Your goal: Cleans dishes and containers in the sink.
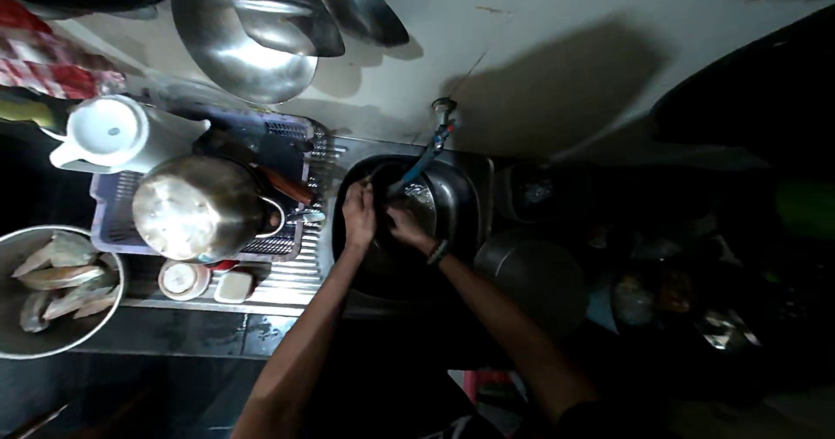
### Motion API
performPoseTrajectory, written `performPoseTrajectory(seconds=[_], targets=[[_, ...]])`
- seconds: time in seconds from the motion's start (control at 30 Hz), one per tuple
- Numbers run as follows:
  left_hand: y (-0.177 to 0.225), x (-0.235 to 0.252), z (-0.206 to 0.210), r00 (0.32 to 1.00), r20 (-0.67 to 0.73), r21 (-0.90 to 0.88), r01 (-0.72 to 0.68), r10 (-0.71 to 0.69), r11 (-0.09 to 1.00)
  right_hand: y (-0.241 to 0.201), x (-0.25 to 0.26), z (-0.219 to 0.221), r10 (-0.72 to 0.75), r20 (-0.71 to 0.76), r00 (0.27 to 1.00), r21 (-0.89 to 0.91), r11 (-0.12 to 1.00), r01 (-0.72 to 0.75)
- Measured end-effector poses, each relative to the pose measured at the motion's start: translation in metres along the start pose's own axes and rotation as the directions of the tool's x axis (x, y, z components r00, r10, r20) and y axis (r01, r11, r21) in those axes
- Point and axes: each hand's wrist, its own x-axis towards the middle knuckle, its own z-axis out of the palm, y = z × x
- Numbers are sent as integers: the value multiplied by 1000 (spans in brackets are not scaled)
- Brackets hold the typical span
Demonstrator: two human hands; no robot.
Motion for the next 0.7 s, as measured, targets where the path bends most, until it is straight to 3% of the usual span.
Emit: performPoseTrajectory(seconds=[0.1,0.2,0.23,0.3,0.37,0.47,0.6,0.67,0.7], targets=[[15,10,1,993,94,90,-85,77,992,0,3,-18,-148,-170,974,-257,961,102],[29,12,-5,966,234,161,-145,105,976,-8,10,-42,-460,-97,882,-547,765,339],[33,14,-9,956,260,166,-183,136,969,1,18,-48,-498,-57,865,-590,716,373],[40,17,-14,939,281,166,-249,196,954,18,21,-56,-434,-65,899,-598,738,313],[38,18,-13,945,244,158,-260,217,953,28,10,-49,-265,-192,945,-556,823,118],[28,14,4,974,92,85,-217,209,973,35,-6,-14,32,-310,950,-419,892,-167],[30,6,16,984,42,-15,-174,175,985,-12,-22,15,234,-78,969,13,972,-234],[31,1,14,989,40,7,-140,140,990,-23,-15,10,288,-69,955,424,875,-233],[30,1,13,991,26,18,-132,132,991,-25,-6,6,345,-73,936,642,734,-221]])
